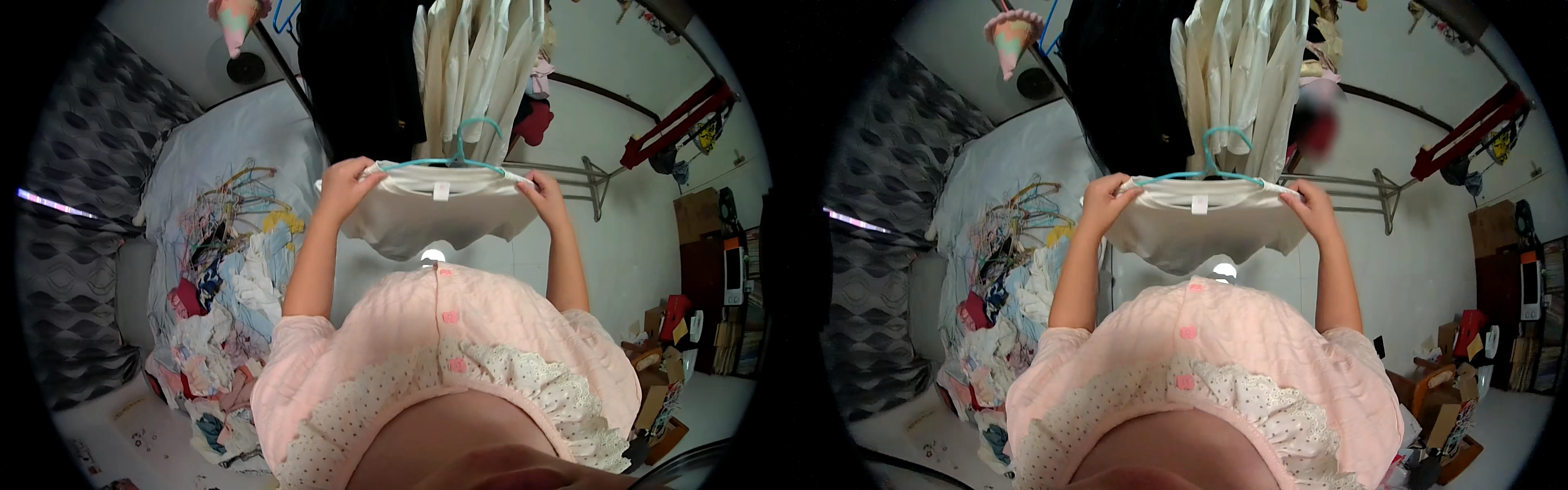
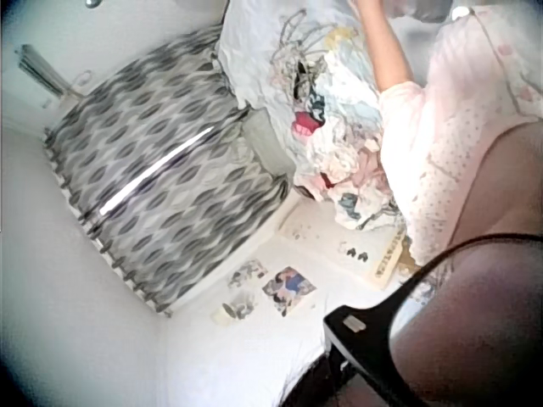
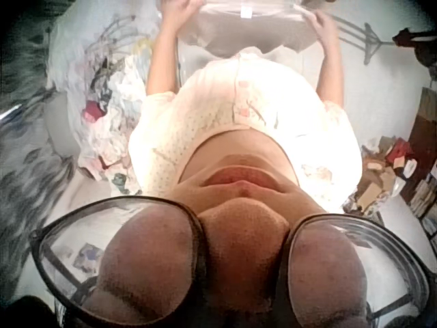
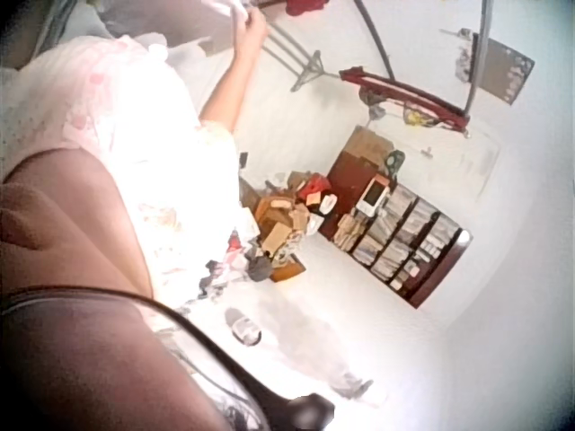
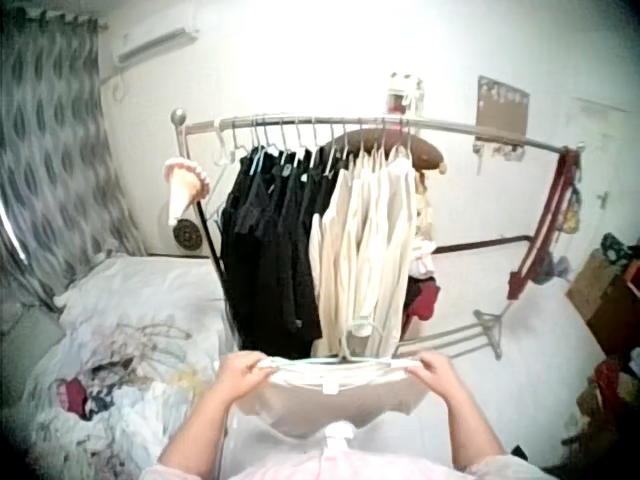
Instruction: The person picks up white shirts from a pile on a bed, puts each one on a plastic hanger, and hangs them onto a metal rack in a closet.
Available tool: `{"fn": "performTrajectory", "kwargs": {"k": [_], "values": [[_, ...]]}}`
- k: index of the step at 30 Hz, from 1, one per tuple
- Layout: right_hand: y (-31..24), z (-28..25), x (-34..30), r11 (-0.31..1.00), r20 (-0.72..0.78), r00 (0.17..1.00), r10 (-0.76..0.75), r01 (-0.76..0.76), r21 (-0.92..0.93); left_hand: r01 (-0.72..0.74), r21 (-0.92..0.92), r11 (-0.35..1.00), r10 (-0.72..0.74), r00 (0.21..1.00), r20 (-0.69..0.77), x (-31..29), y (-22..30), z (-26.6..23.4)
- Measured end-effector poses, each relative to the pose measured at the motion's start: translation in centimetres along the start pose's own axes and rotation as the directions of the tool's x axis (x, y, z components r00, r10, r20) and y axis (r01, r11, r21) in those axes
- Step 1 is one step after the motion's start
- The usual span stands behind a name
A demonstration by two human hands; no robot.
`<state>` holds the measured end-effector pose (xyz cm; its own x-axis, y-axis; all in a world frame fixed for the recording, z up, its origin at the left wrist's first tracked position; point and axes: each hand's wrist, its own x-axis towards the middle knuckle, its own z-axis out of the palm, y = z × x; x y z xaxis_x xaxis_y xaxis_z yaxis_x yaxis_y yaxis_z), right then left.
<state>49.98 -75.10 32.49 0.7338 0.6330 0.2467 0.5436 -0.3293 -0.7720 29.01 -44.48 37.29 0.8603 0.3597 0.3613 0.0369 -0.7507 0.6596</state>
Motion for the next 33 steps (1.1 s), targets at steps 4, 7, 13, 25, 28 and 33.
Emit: {"fn": "performTrajectory", "kwargs": {"k": [4,7,13,25,28,33], "values": [[-0.1,0.2,-0.7,0.996,-0.155,0.984,0.092,-0.089,0.029,-0.061,-0.116,0.991,0.077,0.988,0.137,1.2,-0.8,0.4],[-0.3,-0.4,-1.0,0.985,-0.224,0.960,0.171,-0.167,0.035,-0.172,-0.084,0.982,0.188,0.947,0.260,1.9,-0.1,1.6],[-0.2,-2.7,-0.9,0.986,-0.250,0.961,0.121,-0.146,-0.082,-0.232,-0.221,0.947,0.306,0.856,0.416,4.3,0.5,4.7],[6.9,-13.1,3.8,0.984,-0.125,0.985,0.123,-0.104,0.144,-0.206,-0.040,0.978,0.209,0.974,0.083,10.3,5.8,9.7],[9.5,-16.0,5.0,0.974,-0.095,0.989,0.113,-0.092,0.207,-0.251,0.006,0.968,0.251,0.968,-0.021,12.0,7.4,11.8],[13.9,-19.1,8.0,0.987,-0.227,0.966,0.121,-0.093,0.132,-0.115,-0.139,0.984,0.116,0.993,0.005,13.7,10.6,16.4]]}}
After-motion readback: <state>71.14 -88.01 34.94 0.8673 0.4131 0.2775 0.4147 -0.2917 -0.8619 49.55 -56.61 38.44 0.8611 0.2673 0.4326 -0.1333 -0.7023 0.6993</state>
